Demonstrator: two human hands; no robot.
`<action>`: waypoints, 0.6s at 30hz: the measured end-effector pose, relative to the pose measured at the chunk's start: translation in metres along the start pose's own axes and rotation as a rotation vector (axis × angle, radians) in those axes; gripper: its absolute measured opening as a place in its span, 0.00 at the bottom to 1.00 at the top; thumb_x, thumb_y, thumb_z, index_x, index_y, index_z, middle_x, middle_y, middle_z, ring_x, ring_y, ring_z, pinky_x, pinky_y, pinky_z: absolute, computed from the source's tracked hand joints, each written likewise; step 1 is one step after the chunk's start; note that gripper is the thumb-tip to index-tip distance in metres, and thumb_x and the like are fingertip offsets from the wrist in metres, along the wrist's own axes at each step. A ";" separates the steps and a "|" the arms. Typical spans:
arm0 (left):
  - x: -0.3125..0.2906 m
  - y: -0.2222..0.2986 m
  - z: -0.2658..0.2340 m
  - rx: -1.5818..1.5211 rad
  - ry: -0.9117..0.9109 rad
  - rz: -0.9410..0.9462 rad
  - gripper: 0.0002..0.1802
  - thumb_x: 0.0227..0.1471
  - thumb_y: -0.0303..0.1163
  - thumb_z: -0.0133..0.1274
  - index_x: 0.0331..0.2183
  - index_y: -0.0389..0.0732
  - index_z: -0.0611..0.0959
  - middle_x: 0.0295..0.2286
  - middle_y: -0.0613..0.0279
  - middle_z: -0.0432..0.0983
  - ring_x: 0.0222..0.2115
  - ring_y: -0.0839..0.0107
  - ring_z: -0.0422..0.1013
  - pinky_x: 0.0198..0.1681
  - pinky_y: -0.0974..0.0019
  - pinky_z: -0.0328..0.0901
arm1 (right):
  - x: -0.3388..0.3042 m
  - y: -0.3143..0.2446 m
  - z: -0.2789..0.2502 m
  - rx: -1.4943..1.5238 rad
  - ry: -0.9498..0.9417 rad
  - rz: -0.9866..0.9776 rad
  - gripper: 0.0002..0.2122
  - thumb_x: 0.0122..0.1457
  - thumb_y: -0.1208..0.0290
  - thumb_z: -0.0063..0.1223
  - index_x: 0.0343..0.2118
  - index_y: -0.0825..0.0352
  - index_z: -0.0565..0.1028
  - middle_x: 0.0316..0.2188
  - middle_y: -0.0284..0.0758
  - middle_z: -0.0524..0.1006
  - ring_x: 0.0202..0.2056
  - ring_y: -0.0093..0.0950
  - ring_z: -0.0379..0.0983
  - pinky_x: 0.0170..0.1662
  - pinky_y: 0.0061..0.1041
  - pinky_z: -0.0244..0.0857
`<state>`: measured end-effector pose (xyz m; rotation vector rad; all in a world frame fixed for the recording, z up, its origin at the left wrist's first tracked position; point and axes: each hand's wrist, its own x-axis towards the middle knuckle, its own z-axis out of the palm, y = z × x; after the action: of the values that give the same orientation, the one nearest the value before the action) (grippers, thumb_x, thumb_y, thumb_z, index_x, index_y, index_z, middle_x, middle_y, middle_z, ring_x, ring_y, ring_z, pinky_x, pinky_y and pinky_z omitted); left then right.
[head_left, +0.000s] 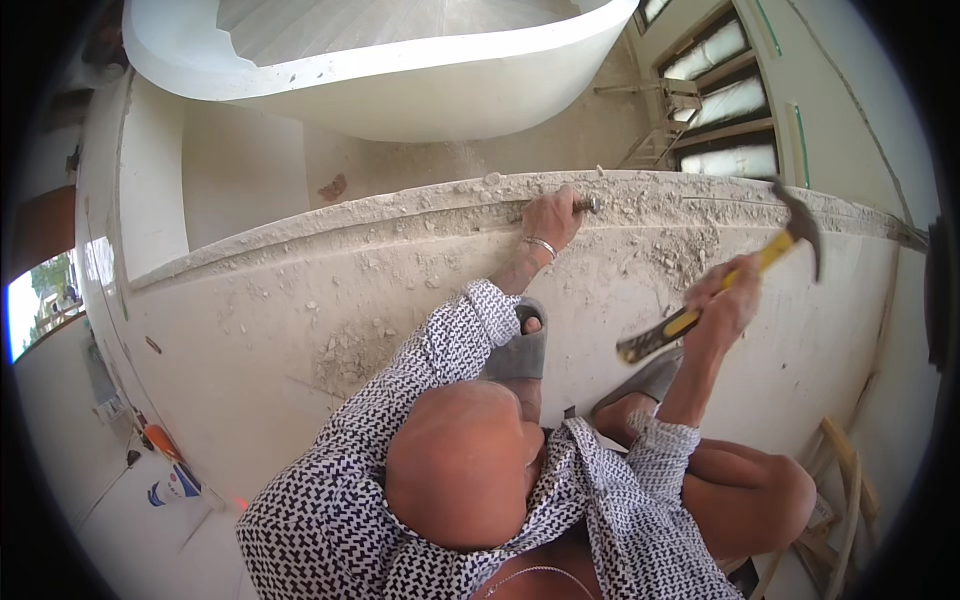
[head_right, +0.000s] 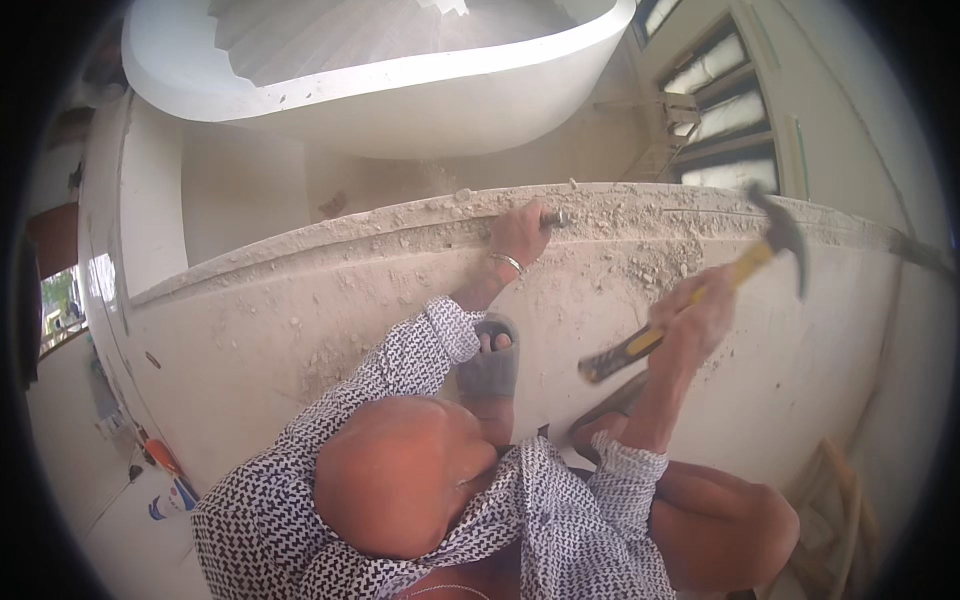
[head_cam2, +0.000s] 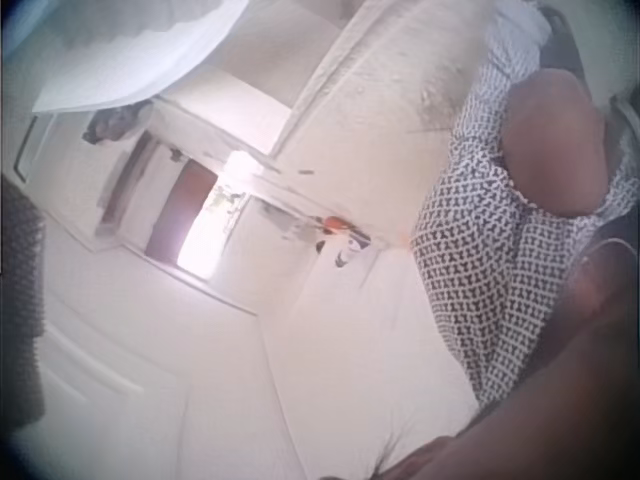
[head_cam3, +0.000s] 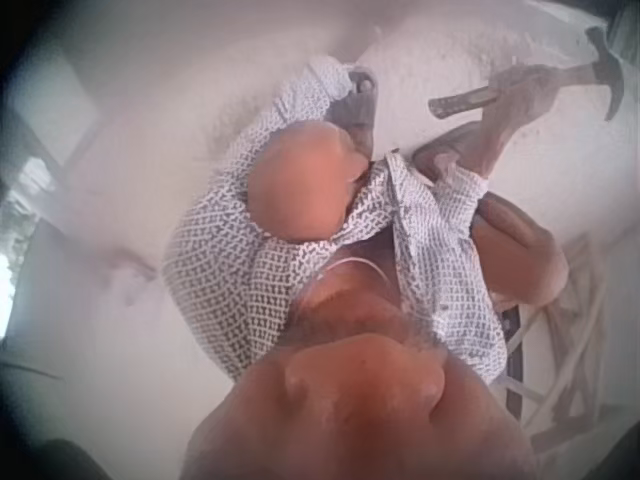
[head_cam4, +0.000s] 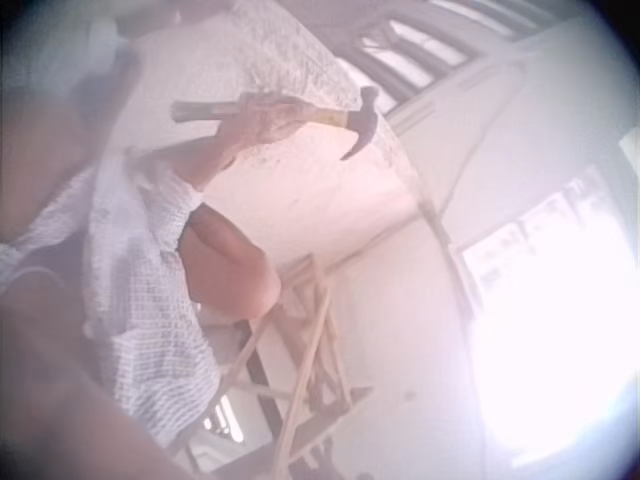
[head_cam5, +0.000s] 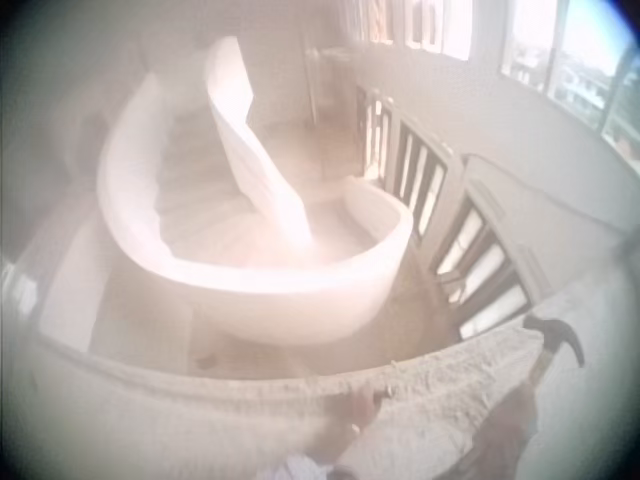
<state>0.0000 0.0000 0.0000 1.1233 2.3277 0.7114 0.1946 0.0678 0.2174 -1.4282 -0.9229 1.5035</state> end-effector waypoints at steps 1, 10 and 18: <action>0.003 0.002 -0.003 -0.013 0.021 0.008 0.07 0.50 0.36 0.59 0.32 0.47 0.81 0.24 0.52 0.81 0.30 0.49 0.80 0.34 0.48 0.72 | 0.007 -0.006 0.004 0.131 0.061 -0.133 0.14 0.71 0.53 0.48 0.36 0.59 0.64 0.19 0.25 0.63 0.16 0.15 0.59 0.18 0.18 0.62; -0.012 -0.012 -0.004 0.009 0.044 0.010 0.07 0.51 0.37 0.60 0.30 0.47 0.81 0.25 0.52 0.81 0.29 0.49 0.79 0.32 0.47 0.72 | -0.036 0.045 0.023 -0.154 -0.165 0.355 0.14 0.72 0.58 0.46 0.32 0.60 0.64 0.16 0.21 0.61 0.13 0.14 0.56 0.15 0.18 0.52; -0.003 -0.007 0.010 0.056 0.021 0.030 0.07 0.51 0.37 0.59 0.30 0.46 0.81 0.25 0.51 0.82 0.29 0.48 0.79 0.32 0.46 0.72 | -0.040 0.112 0.026 -0.403 -0.277 0.502 0.13 0.71 0.59 0.46 0.40 0.65 0.69 0.20 0.26 0.66 0.16 0.18 0.62 0.17 0.22 0.58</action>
<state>0.0035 -0.0035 -0.0116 1.1833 2.3656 0.6760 0.1590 -0.0099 0.1305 -1.8719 -1.1376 2.0034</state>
